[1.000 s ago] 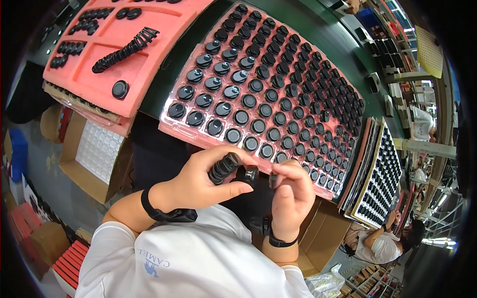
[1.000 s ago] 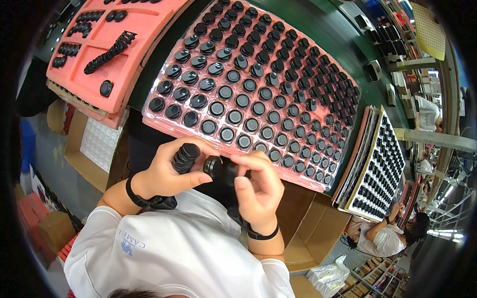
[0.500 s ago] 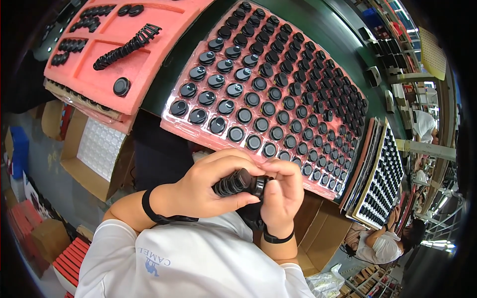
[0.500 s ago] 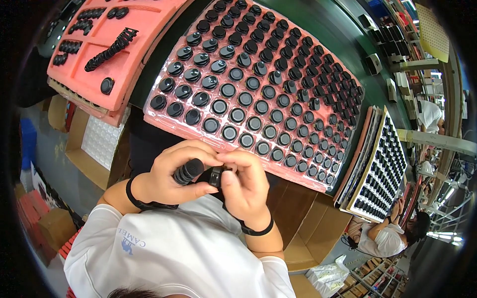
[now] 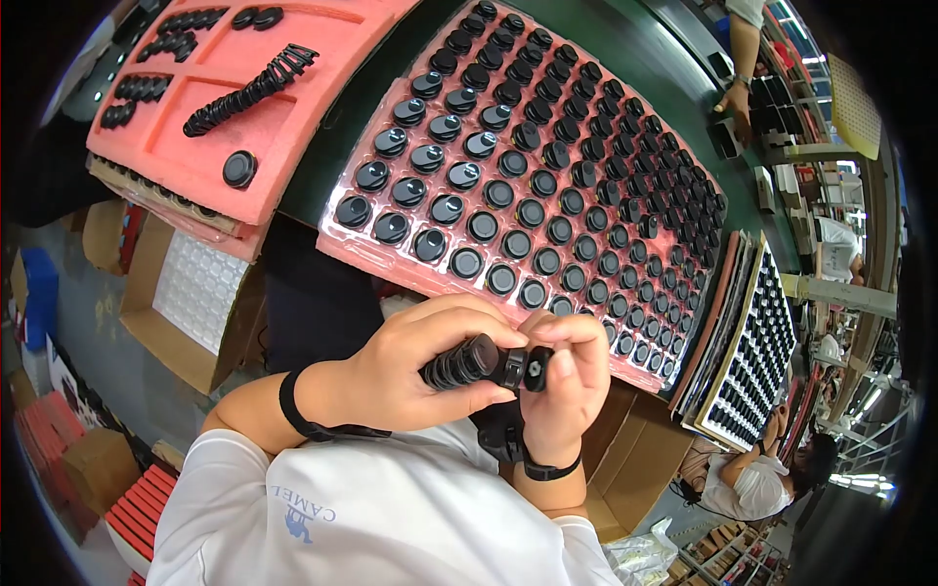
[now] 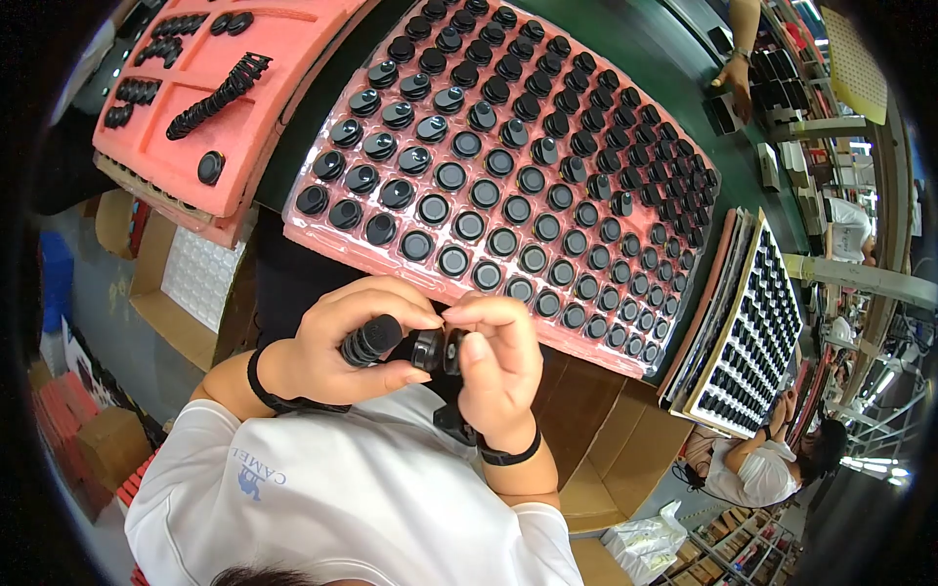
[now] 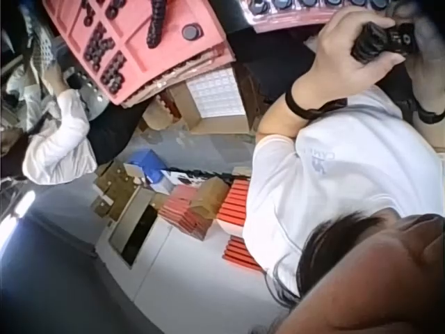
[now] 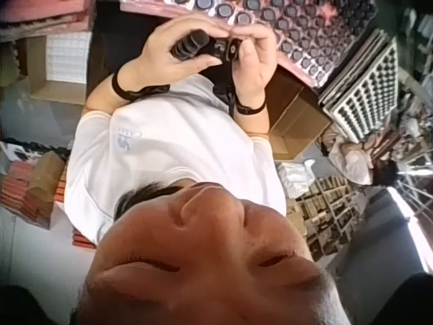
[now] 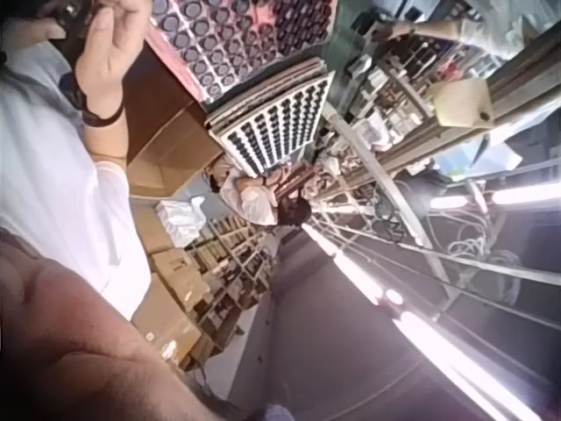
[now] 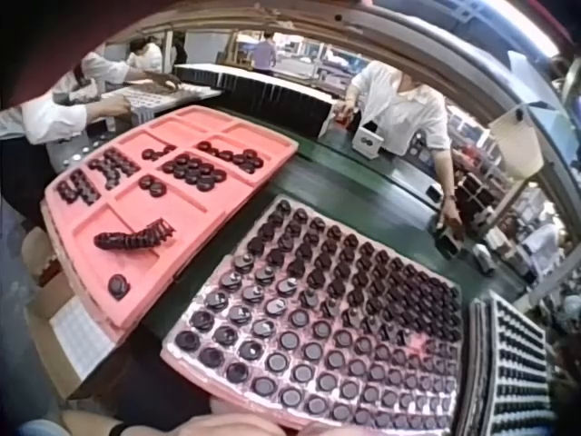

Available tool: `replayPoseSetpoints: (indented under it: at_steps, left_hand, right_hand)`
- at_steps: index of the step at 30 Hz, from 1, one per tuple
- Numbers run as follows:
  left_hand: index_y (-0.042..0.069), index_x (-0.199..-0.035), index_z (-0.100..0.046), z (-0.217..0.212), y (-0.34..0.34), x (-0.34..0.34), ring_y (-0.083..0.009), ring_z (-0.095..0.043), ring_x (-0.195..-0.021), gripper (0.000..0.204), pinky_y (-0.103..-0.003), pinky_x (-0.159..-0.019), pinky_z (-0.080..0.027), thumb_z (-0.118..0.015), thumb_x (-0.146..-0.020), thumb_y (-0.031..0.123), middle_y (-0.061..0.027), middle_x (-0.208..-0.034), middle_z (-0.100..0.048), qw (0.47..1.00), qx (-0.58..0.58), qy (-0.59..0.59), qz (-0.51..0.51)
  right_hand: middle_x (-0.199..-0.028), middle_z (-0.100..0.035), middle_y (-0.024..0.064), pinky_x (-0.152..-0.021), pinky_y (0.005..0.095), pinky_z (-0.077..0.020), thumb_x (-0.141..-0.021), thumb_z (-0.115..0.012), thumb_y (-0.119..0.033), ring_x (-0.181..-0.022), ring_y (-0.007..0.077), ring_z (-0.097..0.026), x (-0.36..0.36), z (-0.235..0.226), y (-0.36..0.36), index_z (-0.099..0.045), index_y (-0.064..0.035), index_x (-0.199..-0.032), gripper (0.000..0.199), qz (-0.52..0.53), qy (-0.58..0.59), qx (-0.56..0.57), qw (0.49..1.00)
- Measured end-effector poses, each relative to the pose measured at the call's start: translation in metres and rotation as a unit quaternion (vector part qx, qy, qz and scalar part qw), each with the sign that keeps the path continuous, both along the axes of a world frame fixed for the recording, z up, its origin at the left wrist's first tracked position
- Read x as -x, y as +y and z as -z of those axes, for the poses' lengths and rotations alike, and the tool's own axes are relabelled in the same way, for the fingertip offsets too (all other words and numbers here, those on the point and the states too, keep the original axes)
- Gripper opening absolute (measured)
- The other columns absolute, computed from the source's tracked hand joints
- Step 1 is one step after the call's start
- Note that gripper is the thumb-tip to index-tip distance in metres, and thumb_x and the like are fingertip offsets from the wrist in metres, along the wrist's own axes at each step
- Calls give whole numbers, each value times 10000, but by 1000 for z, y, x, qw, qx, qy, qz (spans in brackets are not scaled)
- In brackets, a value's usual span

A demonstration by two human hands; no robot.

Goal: Manually assembling small circular components into plastic housings at an industrial workstation.

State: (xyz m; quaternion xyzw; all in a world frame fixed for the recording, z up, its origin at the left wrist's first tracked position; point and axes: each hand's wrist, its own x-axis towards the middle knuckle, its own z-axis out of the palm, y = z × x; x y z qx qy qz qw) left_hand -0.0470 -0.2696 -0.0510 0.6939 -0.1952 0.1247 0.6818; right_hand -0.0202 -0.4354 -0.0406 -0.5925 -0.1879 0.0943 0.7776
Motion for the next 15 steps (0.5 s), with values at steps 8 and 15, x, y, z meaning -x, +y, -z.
replayPoseSetpoints:
  at_steps: [8,15]
  left_hand:
    - [-30,-1059,-580,3,2,-1,-215,-609,-846,412,-304,-719,-493,-775,-709,67,-160,-998,-611,1000,25,7,12]
    - [-26,-1086,-573,3,3,0,-136,-574,-744,420,-243,-618,-468,-766,-735,99,-152,-1008,-609,999,26,18,6]
  right_hand:
    - [-862,-501,49,-687,228,-365,-859,-638,-197,-740,112,-443,-5,-1,-8,-474,23,-1091,359,-42,60,-86,994]
    - [-872,-521,63,-682,256,-390,-811,-705,-213,-758,143,-475,-7,6,-12,-527,18,-1081,397,-15,-110,83,990]
